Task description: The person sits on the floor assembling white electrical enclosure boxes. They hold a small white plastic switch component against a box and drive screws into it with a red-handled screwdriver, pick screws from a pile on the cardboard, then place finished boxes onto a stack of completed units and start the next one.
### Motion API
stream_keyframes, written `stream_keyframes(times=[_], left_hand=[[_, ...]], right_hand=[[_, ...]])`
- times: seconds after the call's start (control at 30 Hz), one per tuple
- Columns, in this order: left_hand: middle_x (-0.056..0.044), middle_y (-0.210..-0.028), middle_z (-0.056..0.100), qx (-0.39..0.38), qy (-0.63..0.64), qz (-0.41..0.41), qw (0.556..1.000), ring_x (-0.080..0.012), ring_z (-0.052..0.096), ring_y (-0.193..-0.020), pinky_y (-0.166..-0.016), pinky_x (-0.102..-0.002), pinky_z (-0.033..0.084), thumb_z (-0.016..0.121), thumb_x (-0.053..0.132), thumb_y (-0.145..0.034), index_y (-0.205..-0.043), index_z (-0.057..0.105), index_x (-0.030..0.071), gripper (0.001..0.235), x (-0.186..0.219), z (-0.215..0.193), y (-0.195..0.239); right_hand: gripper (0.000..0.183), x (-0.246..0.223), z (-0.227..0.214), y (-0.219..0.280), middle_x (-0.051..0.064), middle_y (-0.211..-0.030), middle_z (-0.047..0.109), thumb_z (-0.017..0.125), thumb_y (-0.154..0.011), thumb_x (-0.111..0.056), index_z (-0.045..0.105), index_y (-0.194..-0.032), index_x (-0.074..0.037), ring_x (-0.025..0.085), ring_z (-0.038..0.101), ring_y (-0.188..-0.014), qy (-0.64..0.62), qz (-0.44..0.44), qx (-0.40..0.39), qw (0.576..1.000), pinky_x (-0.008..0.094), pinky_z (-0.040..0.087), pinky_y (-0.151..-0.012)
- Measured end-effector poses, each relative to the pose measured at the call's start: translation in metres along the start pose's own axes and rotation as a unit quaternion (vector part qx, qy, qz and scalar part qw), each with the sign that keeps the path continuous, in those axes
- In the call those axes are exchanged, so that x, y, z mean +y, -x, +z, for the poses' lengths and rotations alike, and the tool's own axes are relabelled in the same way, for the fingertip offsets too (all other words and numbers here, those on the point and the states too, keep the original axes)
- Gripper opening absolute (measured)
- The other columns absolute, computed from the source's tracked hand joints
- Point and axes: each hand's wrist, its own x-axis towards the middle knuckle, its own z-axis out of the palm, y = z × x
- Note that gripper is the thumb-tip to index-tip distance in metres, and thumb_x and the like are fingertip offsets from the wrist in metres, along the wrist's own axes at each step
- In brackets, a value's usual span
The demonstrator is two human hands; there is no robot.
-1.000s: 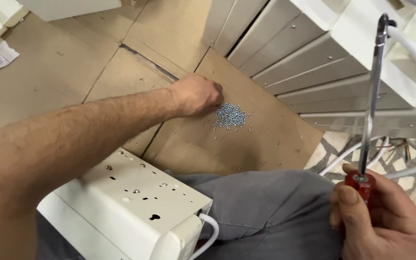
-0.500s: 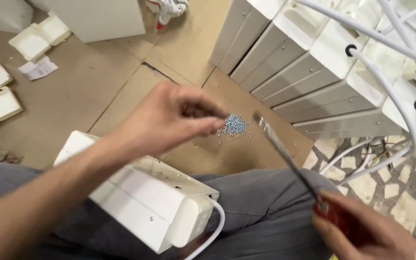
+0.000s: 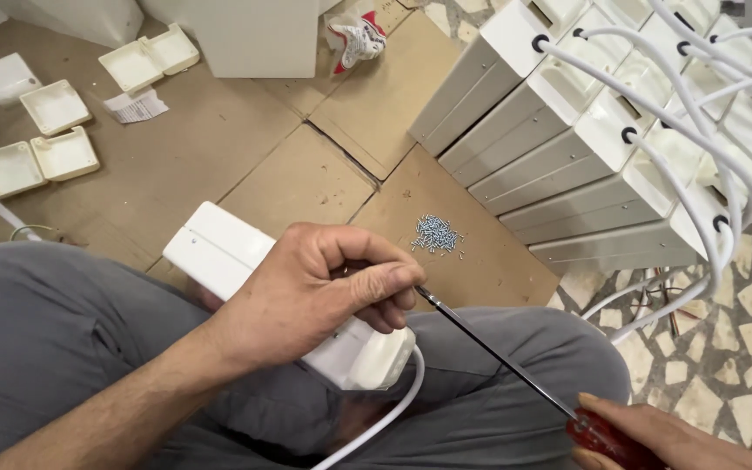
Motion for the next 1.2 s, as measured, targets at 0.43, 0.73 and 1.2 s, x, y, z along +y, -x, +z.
stream_keyframes(times=[0.43, 0.73, 1.2], left_hand=[[-0.009, -0.087, 0.079, -0.014, 0.016, 0.015, 1.0, -0.0128, 0.077, -0.078, -0.071, -0.028, 0.067, 0.066, 0.021, -0.098, -0.106, 0.076, -0.002, 0.026, -0.006, -0.01, 0.017], [-0.009, -0.086, 0.078, -0.012, 0.007, 0.007, 1.0, -0.0138, 0.077, -0.078, -0.071, -0.029, 0.068, 0.066, 0.02, -0.098, -0.106, 0.076, -0.002, 0.026, -0.006, -0.013, 0.017], [-0.007, -0.081, 0.079, 0.039, -0.065, -0.003, 0.997, -0.0101, 0.075, -0.072, -0.066, -0.026, 0.065, 0.068, 0.023, -0.096, -0.099, 0.076, -0.001, 0.025, 0.0, -0.004, 0.017]], right_hand=[[0.071, 0.082, 0.005, -0.006, 0.004, -0.107, 0.079, 0.085, -0.088, -0.032, 0.056, -0.149, -0.013, 0.015, 0.078, -0.096, -0.068, -0.166, -0.095, 0.979, 0.033, 0.06, -0.084], [0.05, 0.099, 0.006, -0.013, 0.007, -0.106, 0.076, 0.069, -0.098, -0.024, 0.054, -0.144, -0.008, 0.016, 0.072, -0.089, -0.099, -0.045, -0.327, 0.939, 0.031, 0.058, -0.089], [0.066, -0.037, -0.007, 0.009, -0.005, -0.076, 0.067, 0.077, -0.075, -0.041, 0.056, -0.133, -0.02, 0.008, 0.067, -0.071, 0.056, -0.099, 0.052, 0.992, 0.021, 0.055, -0.069]])
